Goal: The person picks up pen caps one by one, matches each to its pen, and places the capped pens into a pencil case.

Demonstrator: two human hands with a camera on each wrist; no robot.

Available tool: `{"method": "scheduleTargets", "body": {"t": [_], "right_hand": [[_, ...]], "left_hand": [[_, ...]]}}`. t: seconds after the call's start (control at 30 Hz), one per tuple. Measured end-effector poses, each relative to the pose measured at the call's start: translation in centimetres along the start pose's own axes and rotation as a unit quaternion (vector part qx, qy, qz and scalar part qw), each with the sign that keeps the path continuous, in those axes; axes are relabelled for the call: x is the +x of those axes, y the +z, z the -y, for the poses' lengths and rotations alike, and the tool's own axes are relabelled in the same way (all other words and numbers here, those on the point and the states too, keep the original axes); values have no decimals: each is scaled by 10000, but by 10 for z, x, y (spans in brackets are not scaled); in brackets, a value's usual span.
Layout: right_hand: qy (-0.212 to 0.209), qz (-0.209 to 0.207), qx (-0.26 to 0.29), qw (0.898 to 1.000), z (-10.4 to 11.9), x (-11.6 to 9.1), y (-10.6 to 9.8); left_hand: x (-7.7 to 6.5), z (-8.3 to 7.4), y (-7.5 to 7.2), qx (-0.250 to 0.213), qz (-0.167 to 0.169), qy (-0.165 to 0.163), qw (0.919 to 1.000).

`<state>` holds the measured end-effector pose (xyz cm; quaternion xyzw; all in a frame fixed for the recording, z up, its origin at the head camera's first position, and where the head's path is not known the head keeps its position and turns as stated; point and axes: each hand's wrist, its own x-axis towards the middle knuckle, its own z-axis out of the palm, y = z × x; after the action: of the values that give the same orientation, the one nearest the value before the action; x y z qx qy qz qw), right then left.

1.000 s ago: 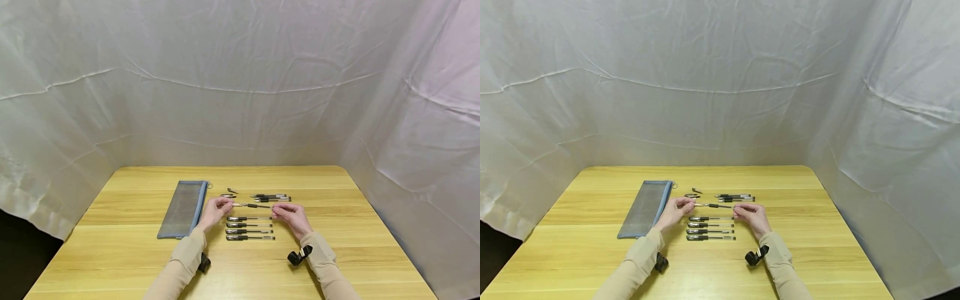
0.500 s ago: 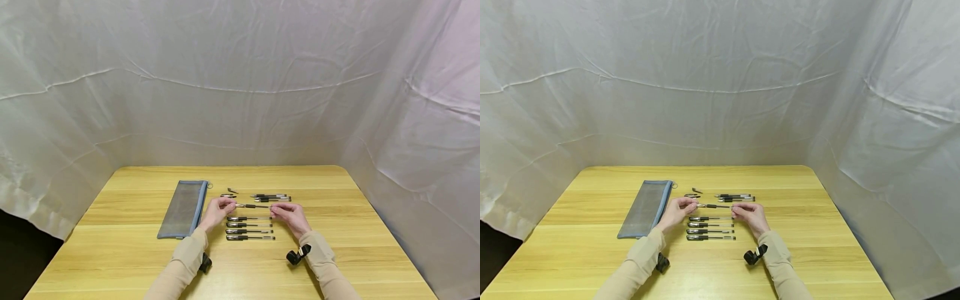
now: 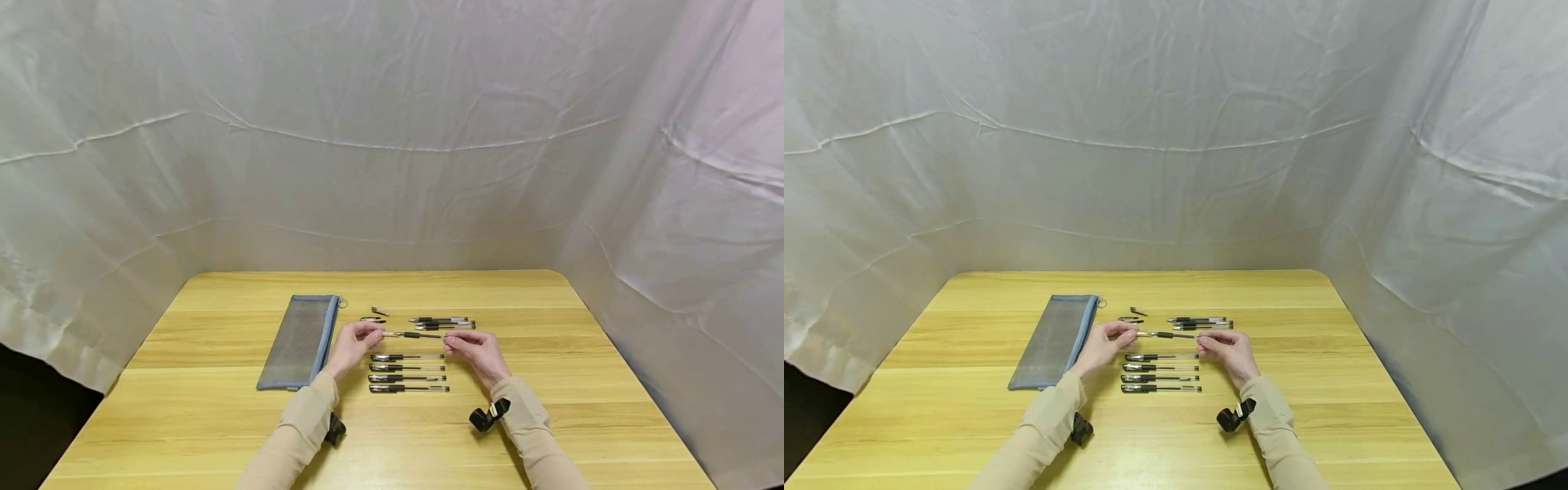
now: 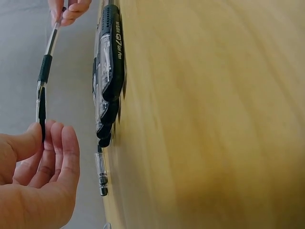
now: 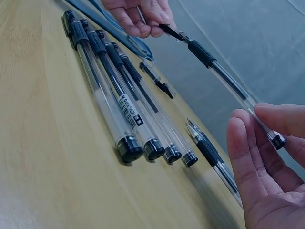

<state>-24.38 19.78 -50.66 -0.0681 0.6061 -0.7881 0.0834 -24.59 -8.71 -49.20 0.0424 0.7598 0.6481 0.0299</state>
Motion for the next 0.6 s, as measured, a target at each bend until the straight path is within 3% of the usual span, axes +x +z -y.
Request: {"method": "scheduleTargets", "body": {"t": [0.6], "right_hand": [[209,22,-114,9997,3,0,6]], "left_hand": [[-3,-4,1,291,226,-26,9993]]}}
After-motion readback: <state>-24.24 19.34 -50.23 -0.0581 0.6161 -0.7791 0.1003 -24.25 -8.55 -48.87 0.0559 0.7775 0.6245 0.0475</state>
